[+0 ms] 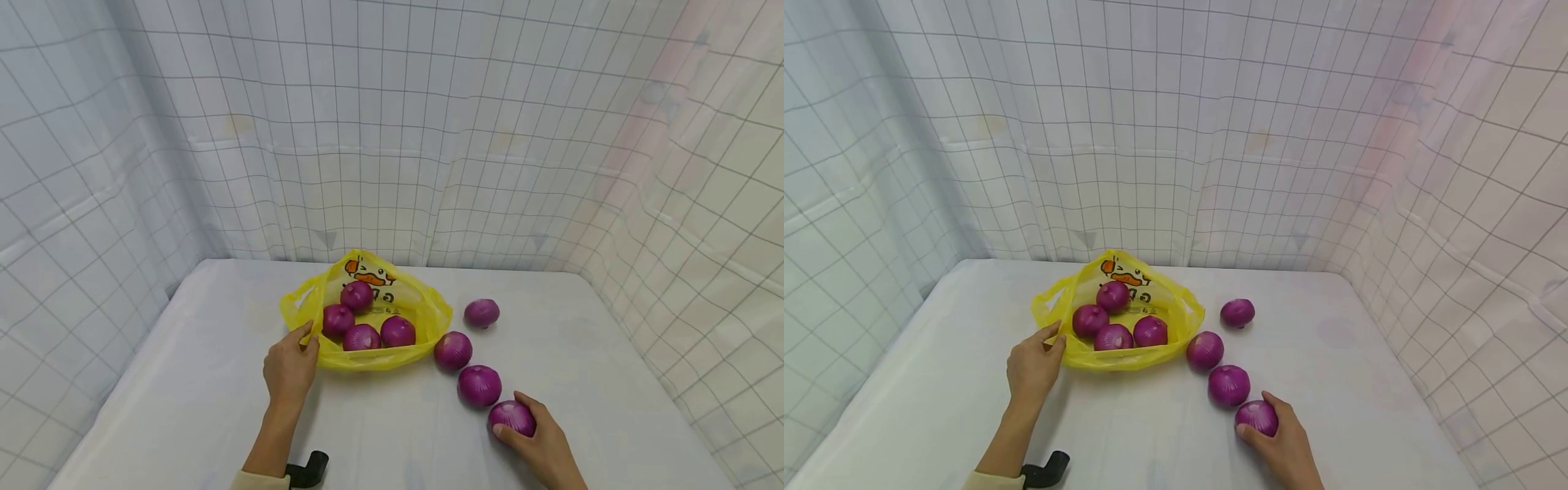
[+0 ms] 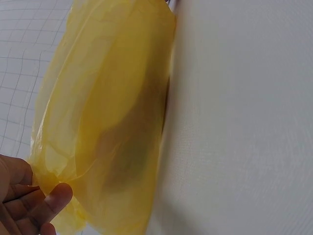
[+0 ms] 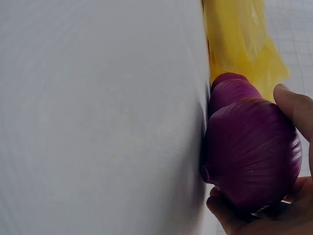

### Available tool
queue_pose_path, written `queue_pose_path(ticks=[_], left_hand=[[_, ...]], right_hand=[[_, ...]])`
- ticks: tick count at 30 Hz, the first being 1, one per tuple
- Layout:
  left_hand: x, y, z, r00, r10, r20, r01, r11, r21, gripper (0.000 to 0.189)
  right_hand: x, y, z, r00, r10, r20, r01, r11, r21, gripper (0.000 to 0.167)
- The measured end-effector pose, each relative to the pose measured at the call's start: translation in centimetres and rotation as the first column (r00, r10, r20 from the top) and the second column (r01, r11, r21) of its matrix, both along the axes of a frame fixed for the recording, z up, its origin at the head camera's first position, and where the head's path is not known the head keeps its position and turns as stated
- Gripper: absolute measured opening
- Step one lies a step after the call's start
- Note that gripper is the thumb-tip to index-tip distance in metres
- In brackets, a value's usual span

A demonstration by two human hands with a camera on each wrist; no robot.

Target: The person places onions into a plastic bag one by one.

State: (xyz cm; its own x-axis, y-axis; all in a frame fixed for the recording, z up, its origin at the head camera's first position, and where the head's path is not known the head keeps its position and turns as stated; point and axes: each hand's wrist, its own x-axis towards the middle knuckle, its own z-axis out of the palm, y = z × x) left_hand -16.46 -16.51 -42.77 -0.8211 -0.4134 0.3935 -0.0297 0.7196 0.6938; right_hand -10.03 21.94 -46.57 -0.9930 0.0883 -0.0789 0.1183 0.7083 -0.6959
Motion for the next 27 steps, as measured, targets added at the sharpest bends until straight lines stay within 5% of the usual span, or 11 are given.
queue_pose_path(ticks=[12,27], left_hand=[[-0.1,-0.1,0.0,1.000,0.005,-0.017,-0.005,1.000,0.000,0.032],[0.0,-0.1,-0.1,0.999,-0.008,0.042,0.008,1.000,0.012,0.033]], right_hand=[[-1.2,-0.1,3.1,1.000,-0.014,-0.025,0.012,0.998,-0.061,0.078],[-3.8,-2.8,6.5,0.989,0.044,-0.140,-0.068,0.982,-0.175,0.076]])
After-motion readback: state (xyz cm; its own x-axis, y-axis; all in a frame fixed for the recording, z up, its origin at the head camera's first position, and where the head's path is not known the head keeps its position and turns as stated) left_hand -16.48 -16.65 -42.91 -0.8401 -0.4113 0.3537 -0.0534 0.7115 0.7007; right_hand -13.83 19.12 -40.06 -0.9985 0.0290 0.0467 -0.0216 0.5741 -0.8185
